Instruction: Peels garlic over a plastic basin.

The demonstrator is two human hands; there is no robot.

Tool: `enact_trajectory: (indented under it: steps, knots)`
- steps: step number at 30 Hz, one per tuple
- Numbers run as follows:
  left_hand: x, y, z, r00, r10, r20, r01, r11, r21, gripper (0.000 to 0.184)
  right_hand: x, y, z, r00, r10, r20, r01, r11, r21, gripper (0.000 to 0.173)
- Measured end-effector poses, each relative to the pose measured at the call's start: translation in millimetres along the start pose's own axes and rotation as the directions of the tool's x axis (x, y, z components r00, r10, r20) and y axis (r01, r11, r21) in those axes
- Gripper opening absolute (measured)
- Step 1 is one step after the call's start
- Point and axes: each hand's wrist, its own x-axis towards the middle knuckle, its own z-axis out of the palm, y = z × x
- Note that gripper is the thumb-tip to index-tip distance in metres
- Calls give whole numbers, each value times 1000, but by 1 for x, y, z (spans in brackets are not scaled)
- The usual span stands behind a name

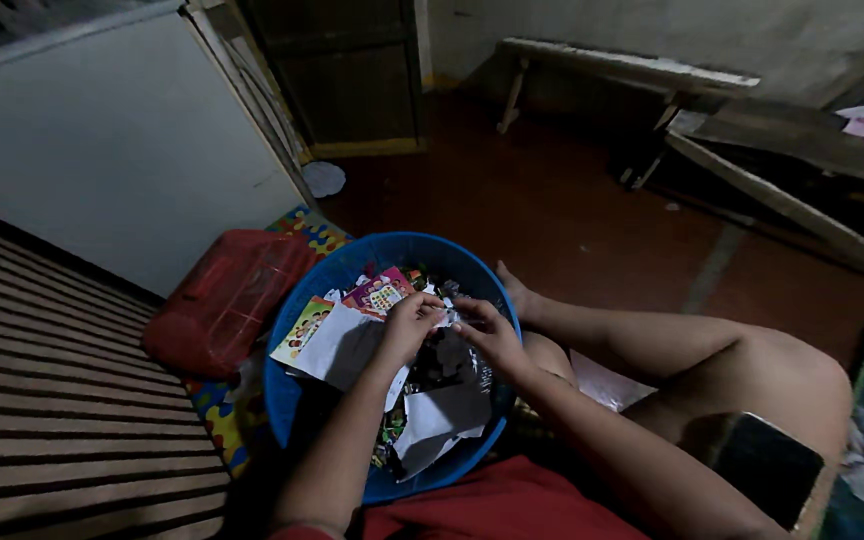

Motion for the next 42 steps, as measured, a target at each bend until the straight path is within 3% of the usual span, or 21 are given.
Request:
enact_trajectory:
  steps: [5, 11, 14, 18, 23, 27, 30, 33, 35, 39, 42]
  knots:
    - [-3, 2, 18, 999, -11, 53, 14, 998, -58, 39, -1, 4, 1, 998, -6, -63, 15, 991, 134, 12]
    - [-2, 5, 14, 997, -63, 44, 71, 974, -217, 22, 1, 5, -2, 983, -33, -182, 80, 963, 259, 2]
    - [-2, 4, 11, 997, -76, 22, 79, 977, -197, 16, 1, 5, -1, 983, -39, -179, 86, 961, 262, 5]
    - [-3, 5, 12, 998, -50, 33, 53, 992, -111, 17, 1, 5, 0, 994, -53, -94, 65, 990, 121, 24]
    - [-5, 7, 19, 998, 4, 57, -1, 999, -52, 17, -2, 4, 2, 984, -88, -154, 96, 994, 46, 9]
    - [-1, 6, 19, 999, 8, -47, -6, 999, 36, 19, -6, 5, 3, 936, -224, -270, 236, 972, 10, 7]
    - [10, -10, 2, 994, -23, -103, 39, 987, 158, 22, -5, 2, -2, 951, -173, -256, 198, 977, 77, 6]
    - [13, -15, -5, 991, -130, 39, 104, 913, 394, 35, -3, 3, -3, 987, -127, -103, 137, 986, 95, 20]
    - [11, -11, 2, 979, -192, 70, 123, 826, 550, 50, 0, 5, -3, 990, -102, -95, 107, 993, 49, 26]
    - [12, -17, 18, 996, -64, 58, 21, 829, 560, 29, 5, 6, -4, 971, 31, -238, -9, 995, 96, 28]
    - [13, -18, 33, 981, 48, 189, -151, 801, 579, 27, 6, 13, -3, 956, -3, -294, 60, 981, 186, 30]
